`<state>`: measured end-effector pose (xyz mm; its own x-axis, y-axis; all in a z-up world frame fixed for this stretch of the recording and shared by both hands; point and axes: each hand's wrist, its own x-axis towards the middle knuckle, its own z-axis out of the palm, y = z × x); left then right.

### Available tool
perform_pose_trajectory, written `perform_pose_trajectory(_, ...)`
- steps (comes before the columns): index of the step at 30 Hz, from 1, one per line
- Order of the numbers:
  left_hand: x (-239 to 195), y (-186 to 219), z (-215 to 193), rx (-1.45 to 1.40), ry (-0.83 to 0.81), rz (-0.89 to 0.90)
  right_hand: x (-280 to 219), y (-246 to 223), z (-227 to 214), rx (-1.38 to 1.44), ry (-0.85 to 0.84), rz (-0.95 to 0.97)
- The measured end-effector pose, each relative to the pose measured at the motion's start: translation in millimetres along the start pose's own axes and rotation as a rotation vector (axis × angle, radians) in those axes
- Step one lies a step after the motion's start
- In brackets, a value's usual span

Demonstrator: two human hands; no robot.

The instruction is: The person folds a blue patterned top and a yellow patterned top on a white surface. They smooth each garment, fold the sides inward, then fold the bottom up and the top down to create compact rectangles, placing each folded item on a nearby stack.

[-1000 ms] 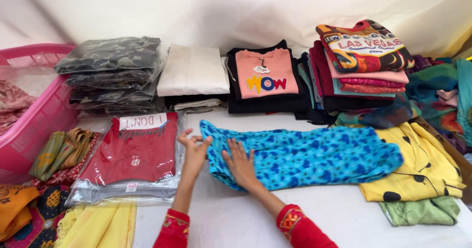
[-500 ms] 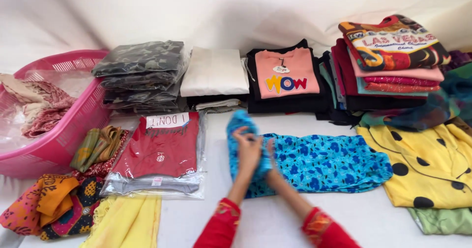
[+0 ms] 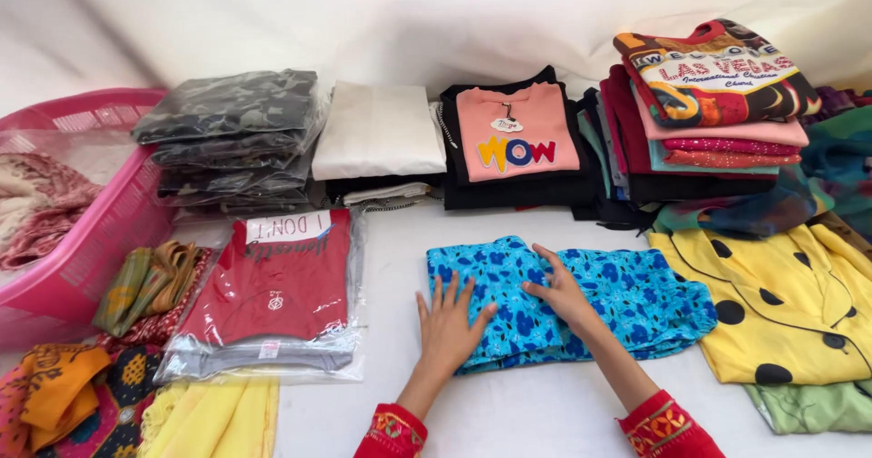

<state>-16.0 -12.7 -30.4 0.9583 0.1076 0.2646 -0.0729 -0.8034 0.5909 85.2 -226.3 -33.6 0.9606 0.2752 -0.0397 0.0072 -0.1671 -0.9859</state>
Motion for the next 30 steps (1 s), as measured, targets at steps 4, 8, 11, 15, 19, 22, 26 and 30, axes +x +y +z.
perform_pose_trajectory(4, -9, -15, 31, 0.221, 0.007, 0.057, -33, -72, -1, -0.967, 0.168, 0.062)
perform_pose_trajectory(8, -9, -6, 17, 0.224, 0.006, 0.051, -29, -67, 24, -1.063, 0.338, -0.585)
perform_pose_trajectory(11, -10, -6, 12, 0.17, 0.005, -0.017, -26, -28, 40, -1.125, 0.086, -0.569)
perform_pose_trajectory(15, -2, -34, 4, 0.027, 0.115, -0.16, -19, 6, 42, -1.168, -0.126, -0.378)
perform_pose_trajectory(19, 10, -49, -14, -0.248, -0.019, -0.373, -22, 4, 42, -1.158, -0.108, -0.366)
perform_pose_trajectory(22, 14, -77, 13, -0.276, -0.02, -0.292, -18, 3, 43, -1.174, -0.093, -0.388)
perform_pose_trajectory(26, 36, -110, 38, -0.625, 0.028, -0.256, -21, 11, 52, -1.159, -0.099, -0.357)
perform_pose_trajectory(30, 49, -102, -5, -1.075, 0.098, -0.351, -18, 14, 90, -1.044, -0.013, -0.352)
